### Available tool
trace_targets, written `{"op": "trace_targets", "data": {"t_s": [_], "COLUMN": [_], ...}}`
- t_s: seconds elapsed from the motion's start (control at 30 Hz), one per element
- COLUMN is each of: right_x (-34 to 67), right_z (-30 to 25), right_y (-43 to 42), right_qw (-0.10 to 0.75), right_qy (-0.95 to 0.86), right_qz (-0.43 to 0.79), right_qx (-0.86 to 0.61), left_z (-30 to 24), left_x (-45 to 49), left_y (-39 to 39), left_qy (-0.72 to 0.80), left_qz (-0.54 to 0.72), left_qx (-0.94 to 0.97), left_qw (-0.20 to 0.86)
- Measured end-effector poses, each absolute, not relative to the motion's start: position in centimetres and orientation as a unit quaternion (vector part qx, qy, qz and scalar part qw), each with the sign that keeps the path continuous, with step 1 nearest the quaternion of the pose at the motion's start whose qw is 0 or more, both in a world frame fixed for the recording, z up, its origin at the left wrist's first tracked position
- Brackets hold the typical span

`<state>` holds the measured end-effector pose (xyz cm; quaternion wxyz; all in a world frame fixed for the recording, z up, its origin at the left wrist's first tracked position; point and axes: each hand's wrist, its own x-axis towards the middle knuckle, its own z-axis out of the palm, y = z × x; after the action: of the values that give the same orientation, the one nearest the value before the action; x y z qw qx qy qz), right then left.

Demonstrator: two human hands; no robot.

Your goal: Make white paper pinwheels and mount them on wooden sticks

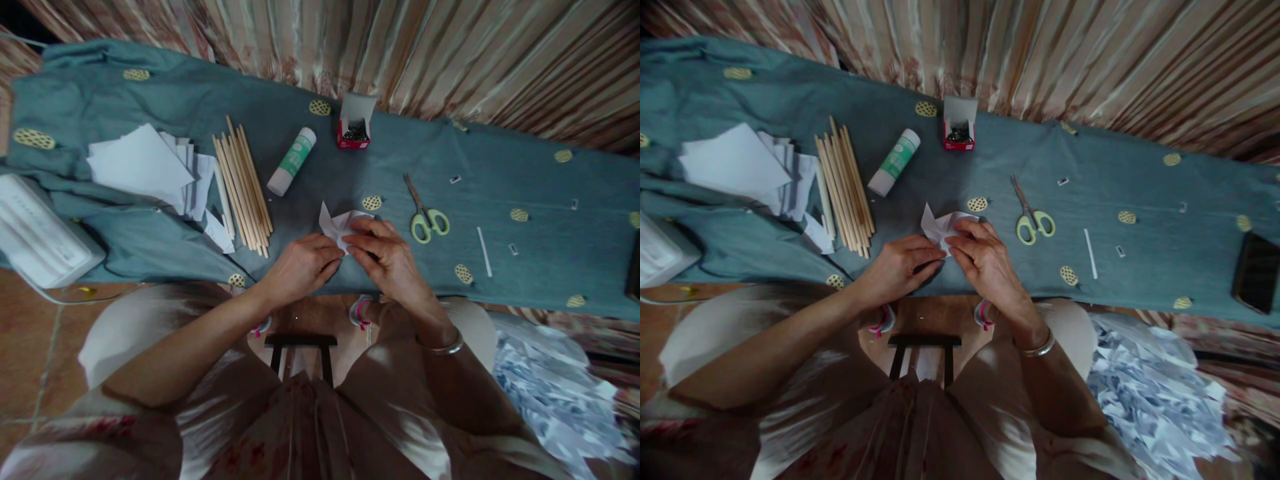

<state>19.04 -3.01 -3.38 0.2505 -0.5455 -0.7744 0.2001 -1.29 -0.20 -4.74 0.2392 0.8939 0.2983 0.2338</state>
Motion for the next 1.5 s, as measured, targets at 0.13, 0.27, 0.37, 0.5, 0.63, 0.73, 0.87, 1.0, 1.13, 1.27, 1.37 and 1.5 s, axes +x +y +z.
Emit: {"op": "trace_targets", "data": {"t_s": [0.13, 0.27, 0.37, 0.5, 0.63, 0.73, 0.87, 1.0, 1.13, 1.27, 1.37, 1.5], "right_x": [18.9, 18.8, 18.5, 17.7, 16.8, 16.4, 16.4, 16.9, 17.7, 18.7, 19.4, 20.0], "right_z": [-3.4, -3.5, -3.6, -4.0, -4.8, -5.4, -5.7, -5.1, -4.3, -4.1, -4.1, -3.8], "right_y": [-3.0, -3.1, -3.3, -3.8, -4.3, -4.5, -4.6, -4.5, -4.3, -3.2, -2.1, -1.7], "right_qw": [0.245, 0.228, 0.214, 0.201, 0.208, 0.214, 0.223, 0.243, 0.28, 0.282, 0.283, 0.29], "right_qy": [-0.783, -0.797, -0.798, -0.794, -0.802, -0.807, -0.799, -0.794, -0.765, -0.73, -0.723, -0.69], "right_qz": [0.167, 0.155, 0.141, 0.096, 0.036, 0.004, 0.007, 0.033, 0.063, 0.092, 0.135, 0.167], "right_qx": [-0.547, -0.538, -0.546, -0.565, -0.558, -0.551, -0.559, -0.557, -0.576, -0.616, -0.615, -0.642], "left_z": [-4.7, -4.7, -4.7, -4.7, -4.8, -4.8, -4.7, -4.6, -4.6, -4.4, -4.1, -3.8], "left_x": [-1.3, -1.3, -1.3, -1.2, -1.2, -1.3, -1.3, -1.3, -1.2, -1.4, -1.7, -2.5], "left_y": [-0.2, -0.1, -0.1, 0.0, -0.3, -0.5, -0.7, -0.7, -0.7, -0.6, -0.1, 1.0], "left_qy": [0.297, 0.304, 0.3, 0.299, 0.301, 0.304, 0.299, 0.296, 0.295, 0.294, 0.291, 0.301], "left_qz": [0.229, 0.224, 0.227, 0.215, 0.207, 0.206, 0.213, 0.217, 0.204, 0.189, 0.188, 0.213], "left_qx": [0.894, 0.891, 0.893, 0.897, 0.903, 0.908, 0.911, 0.914, 0.919, 0.922, 0.925, 0.92], "left_qw": [0.245, 0.251, 0.248, 0.245, 0.224, 0.202, 0.189, 0.174, 0.165, 0.164, 0.153, 0.136]}}
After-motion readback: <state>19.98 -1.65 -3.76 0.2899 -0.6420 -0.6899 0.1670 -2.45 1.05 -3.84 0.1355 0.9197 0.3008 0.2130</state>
